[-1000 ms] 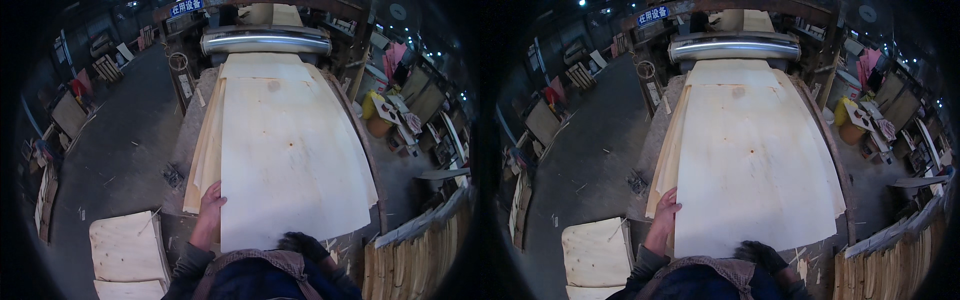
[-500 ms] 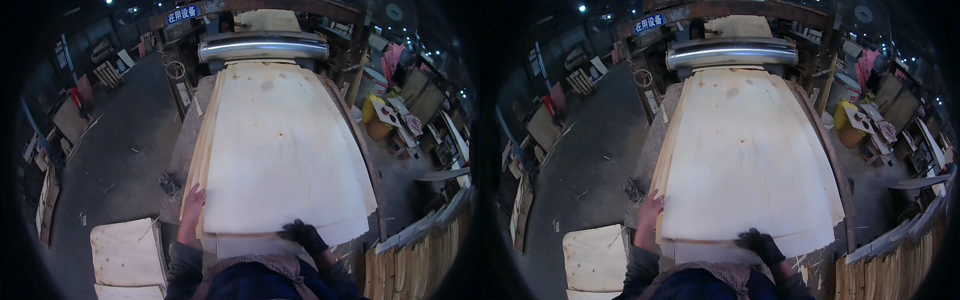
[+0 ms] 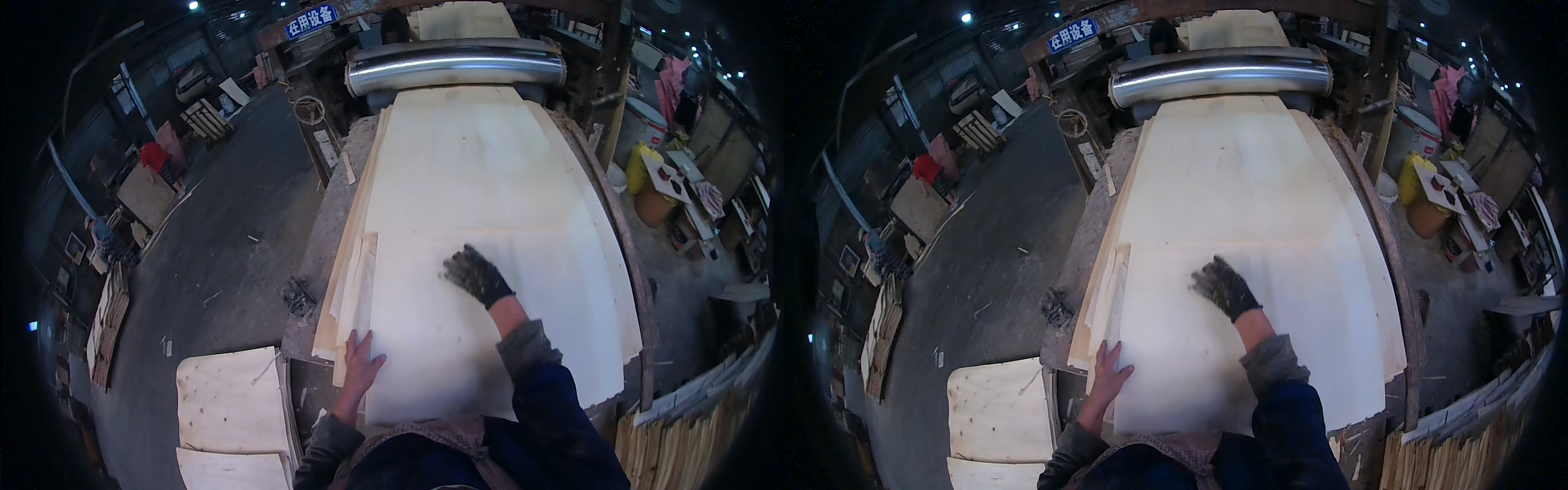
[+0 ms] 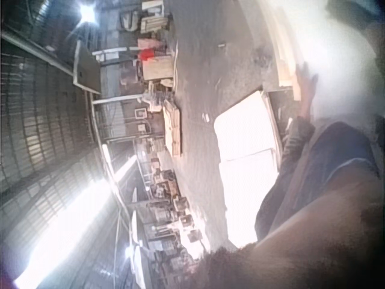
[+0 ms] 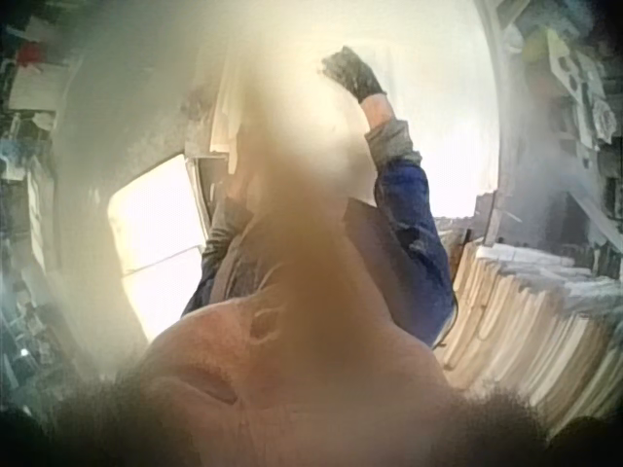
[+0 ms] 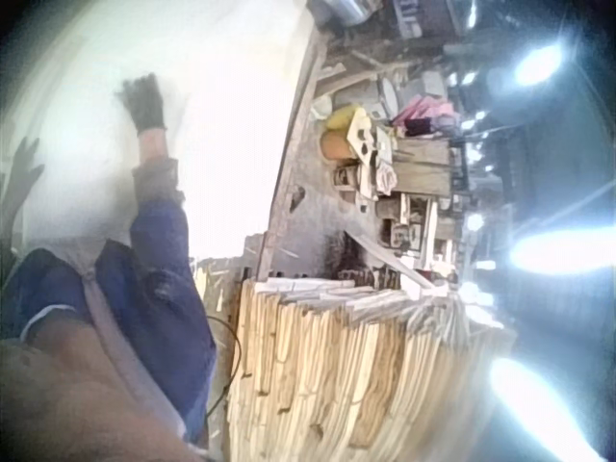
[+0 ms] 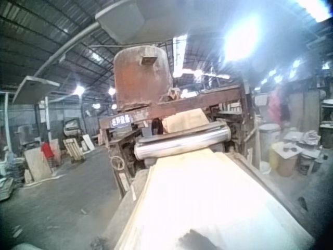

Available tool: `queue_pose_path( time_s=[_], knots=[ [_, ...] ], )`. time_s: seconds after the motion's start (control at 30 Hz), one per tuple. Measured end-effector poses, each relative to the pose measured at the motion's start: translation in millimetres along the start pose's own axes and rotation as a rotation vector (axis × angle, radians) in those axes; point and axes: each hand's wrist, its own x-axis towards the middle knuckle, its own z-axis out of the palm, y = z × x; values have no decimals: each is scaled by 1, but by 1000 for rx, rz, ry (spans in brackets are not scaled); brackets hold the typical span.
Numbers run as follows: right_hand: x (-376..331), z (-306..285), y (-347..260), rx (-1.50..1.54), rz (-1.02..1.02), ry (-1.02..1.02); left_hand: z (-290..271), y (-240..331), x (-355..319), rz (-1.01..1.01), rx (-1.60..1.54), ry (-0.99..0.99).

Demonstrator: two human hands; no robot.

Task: The person feeds thin sheets of wood veneer through a glue-spreading roller machine and stacks the coated sheets onto a wooden platform.

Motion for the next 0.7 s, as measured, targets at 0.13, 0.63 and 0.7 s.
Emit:
queue_pose_path(
  time_s=[0.13, 0.63, 0.7],
  knots=[
    [-89, -24, 49, -114, 183, -26, -2, 1, 1, -66, -78, -10],
    [-346, -61, 96, -335, 289, 406, -72, 105, 27, -98, -1293, -179],
    [-344, -42, 93, -340, 246, 479, -79, 105, 31, -104, -1345, -186]
  ],
)
